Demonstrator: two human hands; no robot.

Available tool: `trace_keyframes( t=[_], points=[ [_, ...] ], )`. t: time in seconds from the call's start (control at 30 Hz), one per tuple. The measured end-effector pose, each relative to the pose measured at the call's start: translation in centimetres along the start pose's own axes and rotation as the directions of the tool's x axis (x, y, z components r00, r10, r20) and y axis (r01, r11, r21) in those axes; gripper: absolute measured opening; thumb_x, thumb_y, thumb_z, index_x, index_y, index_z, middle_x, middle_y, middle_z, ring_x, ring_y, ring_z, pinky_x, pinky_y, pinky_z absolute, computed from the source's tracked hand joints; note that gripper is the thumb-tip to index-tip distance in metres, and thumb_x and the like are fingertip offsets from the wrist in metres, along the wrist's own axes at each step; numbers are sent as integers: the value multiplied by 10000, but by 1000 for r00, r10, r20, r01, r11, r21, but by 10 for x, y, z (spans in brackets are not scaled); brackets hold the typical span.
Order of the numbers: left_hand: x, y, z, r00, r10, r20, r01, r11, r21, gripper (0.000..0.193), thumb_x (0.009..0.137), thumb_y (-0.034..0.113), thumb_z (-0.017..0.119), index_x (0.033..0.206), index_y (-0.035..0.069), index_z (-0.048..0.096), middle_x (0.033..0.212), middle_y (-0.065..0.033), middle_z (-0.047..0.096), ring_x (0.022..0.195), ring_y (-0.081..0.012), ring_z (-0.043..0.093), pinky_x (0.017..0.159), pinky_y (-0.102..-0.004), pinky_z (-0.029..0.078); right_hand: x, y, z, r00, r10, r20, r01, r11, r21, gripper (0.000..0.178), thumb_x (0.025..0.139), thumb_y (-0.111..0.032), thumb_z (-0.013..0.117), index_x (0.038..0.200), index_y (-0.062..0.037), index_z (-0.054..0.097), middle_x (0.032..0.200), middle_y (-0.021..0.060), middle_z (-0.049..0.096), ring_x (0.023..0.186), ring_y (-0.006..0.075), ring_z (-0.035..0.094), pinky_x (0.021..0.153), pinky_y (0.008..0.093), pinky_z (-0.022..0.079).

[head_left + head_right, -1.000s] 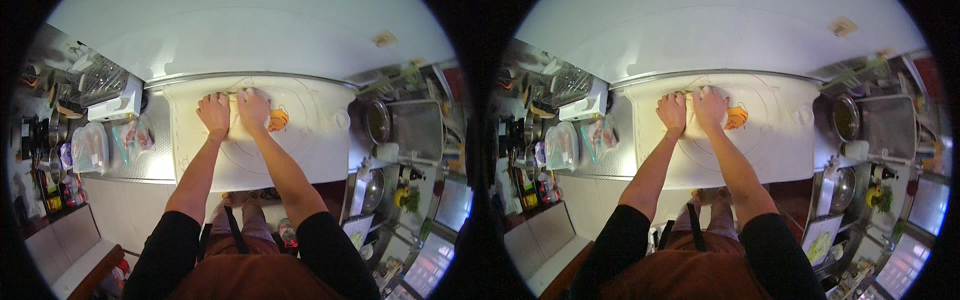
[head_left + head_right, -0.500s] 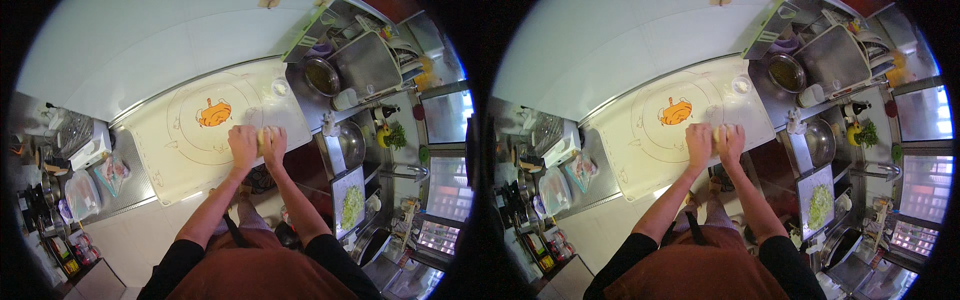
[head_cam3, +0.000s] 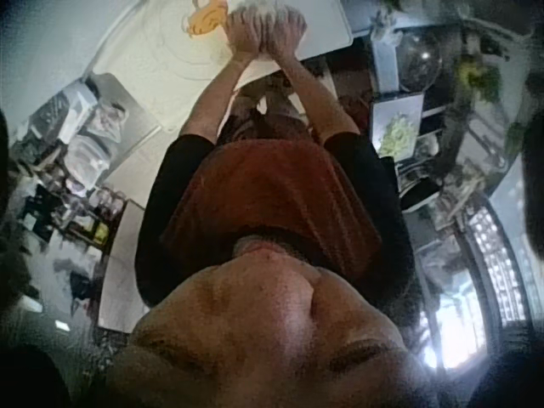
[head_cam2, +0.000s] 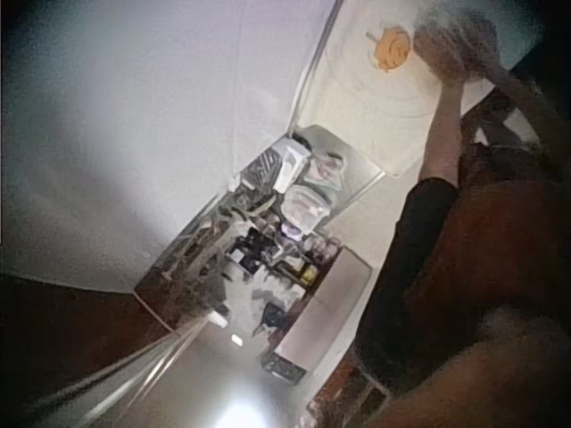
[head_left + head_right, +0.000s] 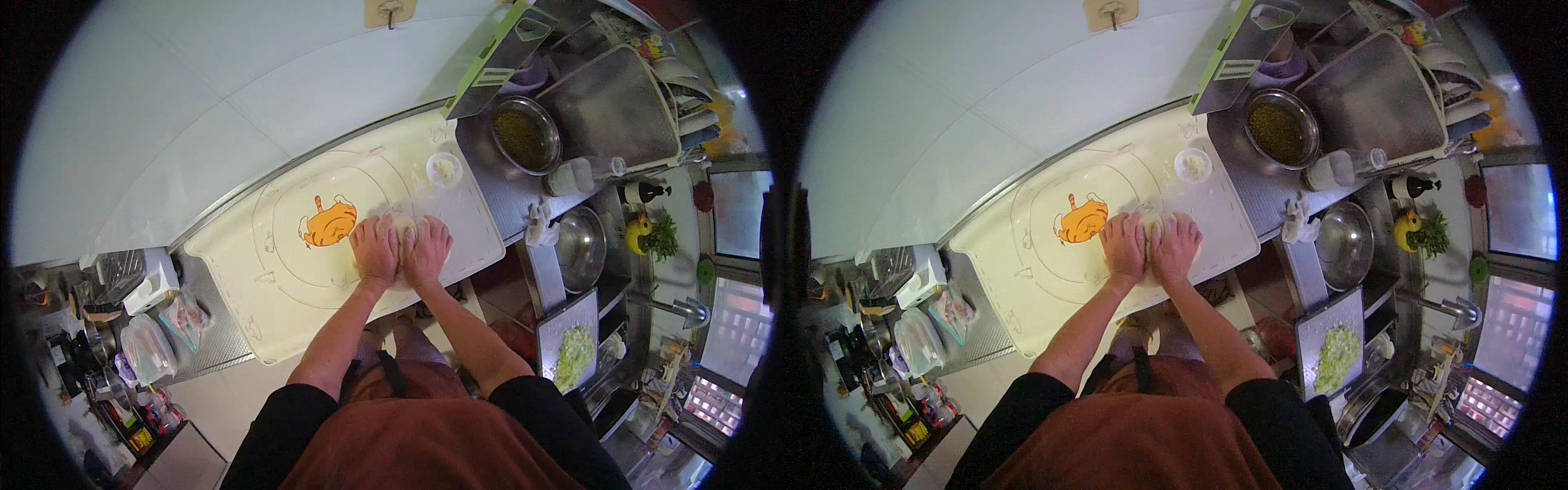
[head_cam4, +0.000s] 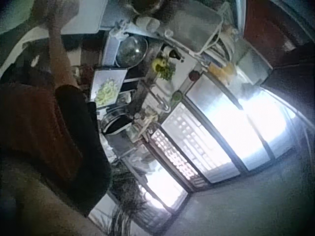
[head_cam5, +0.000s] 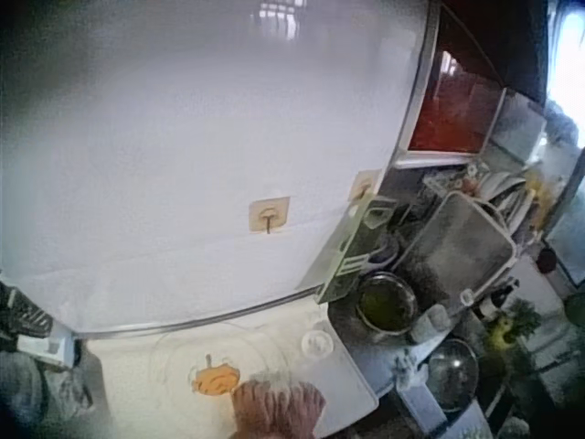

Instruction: The person kneads a ball of dough on a white cutting board, repeatedly folding and pressing it with both hands. The person then covers the dough with a metal bowl and opens a plastic bag containing meat.

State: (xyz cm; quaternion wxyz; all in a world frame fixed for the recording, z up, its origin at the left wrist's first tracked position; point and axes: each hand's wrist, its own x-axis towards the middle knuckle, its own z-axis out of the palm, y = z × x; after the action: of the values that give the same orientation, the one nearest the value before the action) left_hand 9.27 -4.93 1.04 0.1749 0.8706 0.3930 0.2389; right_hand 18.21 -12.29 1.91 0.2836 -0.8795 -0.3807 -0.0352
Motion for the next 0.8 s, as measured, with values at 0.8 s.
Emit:
trace_keyframes(
  t=[0.8],
  points=[
    [-57, -5, -87, 991, 31, 132, 53, 806, -590, 186, 969, 56, 494, 1120, 11, 593, 1213, -113, 595, 1131, -253, 548, 977, -361, 447, 25, -23, -55, 908, 206, 364, -324, 897, 300, 362, 915, -332, 545, 1070, -32, 676, 1209, 139, 617, 1182, 346, 535, 965, 524, 407]
  ],
)
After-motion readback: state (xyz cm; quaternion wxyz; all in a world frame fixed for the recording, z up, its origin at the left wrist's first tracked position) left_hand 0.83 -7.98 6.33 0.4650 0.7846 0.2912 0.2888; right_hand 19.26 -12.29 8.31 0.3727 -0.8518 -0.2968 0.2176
